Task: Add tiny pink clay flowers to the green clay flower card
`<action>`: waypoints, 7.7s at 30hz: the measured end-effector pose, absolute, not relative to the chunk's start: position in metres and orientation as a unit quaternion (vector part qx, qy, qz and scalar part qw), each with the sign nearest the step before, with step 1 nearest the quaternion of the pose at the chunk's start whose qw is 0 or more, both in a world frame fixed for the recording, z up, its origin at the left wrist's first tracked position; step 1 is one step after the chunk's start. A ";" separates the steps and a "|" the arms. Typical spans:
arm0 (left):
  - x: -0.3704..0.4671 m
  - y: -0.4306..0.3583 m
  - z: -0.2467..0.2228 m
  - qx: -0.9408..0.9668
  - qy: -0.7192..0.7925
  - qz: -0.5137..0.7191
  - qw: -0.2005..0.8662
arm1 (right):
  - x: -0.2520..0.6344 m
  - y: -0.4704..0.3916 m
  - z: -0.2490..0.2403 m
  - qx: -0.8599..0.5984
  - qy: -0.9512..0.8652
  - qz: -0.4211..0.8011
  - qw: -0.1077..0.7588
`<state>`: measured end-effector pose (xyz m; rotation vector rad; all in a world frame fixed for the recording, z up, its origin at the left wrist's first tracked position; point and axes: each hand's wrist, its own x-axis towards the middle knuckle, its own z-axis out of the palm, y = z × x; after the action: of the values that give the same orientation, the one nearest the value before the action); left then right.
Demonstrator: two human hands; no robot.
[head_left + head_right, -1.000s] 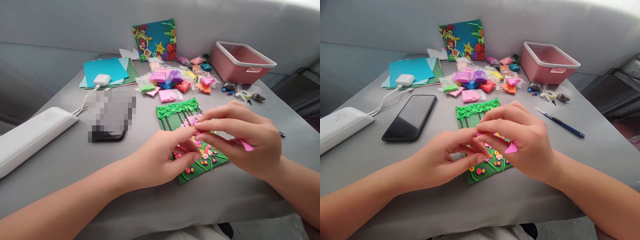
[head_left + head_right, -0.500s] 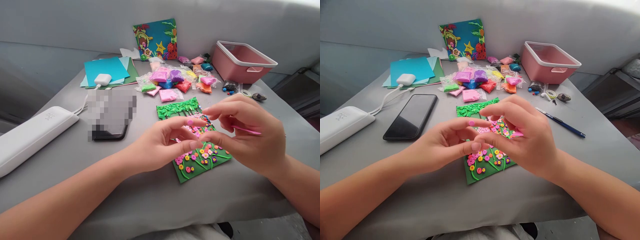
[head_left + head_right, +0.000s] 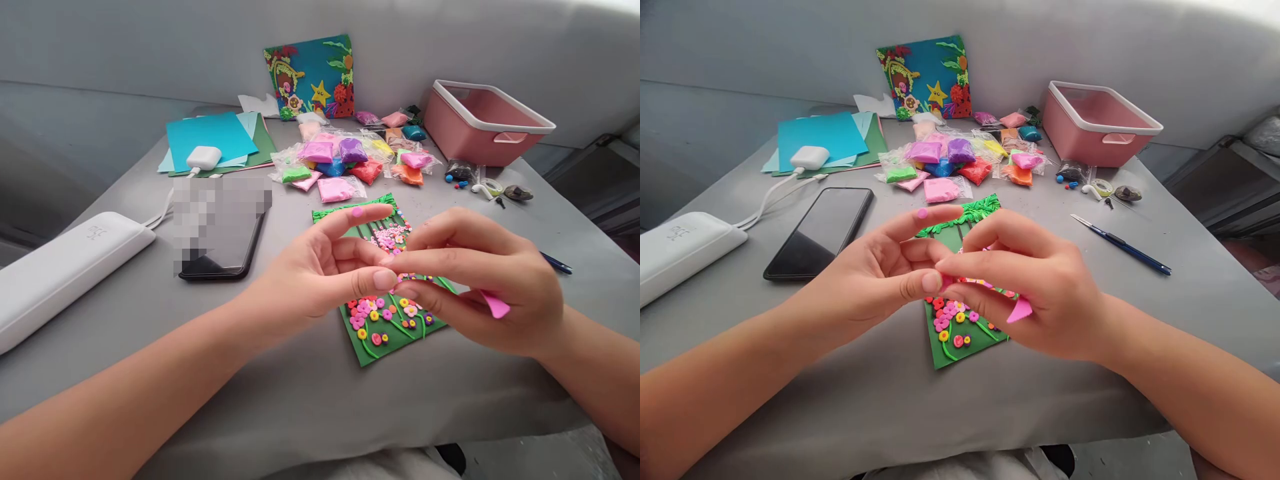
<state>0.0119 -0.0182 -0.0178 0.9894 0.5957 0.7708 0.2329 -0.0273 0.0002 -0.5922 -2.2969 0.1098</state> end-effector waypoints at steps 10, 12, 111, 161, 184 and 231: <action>0.011 -0.019 -0.016 0.433 0.271 0.329 0.794 | 0.231 -0.028 0.000 -0.248 -0.893 0.044 0.373; 0.011 -0.020 -0.017 0.434 0.273 0.332 0.792 | 0.231 -0.028 0.000 -0.258 -0.890 0.049 0.372; 0.017 -0.028 -0.026 0.581 0.326 0.312 0.677 | 0.233 -0.022 -0.001 -0.290 -0.800 0.301 0.430; 0.016 -0.029 -0.029 0.594 0.319 0.321 0.665 | 0.230 -0.023 -0.004 -0.292 -0.829 0.116 0.463; 0.017 -0.029 -0.027 0.603 0.320 0.315 0.660 | 0.232 -0.023 -0.006 -0.329 -0.807 0.121 0.475; 0.019 -0.028 -0.025 0.686 0.335 0.298 0.573 | 0.230 -0.023 -0.004 -0.378 -0.812 0.170 0.410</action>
<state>0.0188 -0.0284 -0.0248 1.6089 0.7856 0.6995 0.2295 -0.0226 -0.0038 -0.9512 -2.0449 0.4288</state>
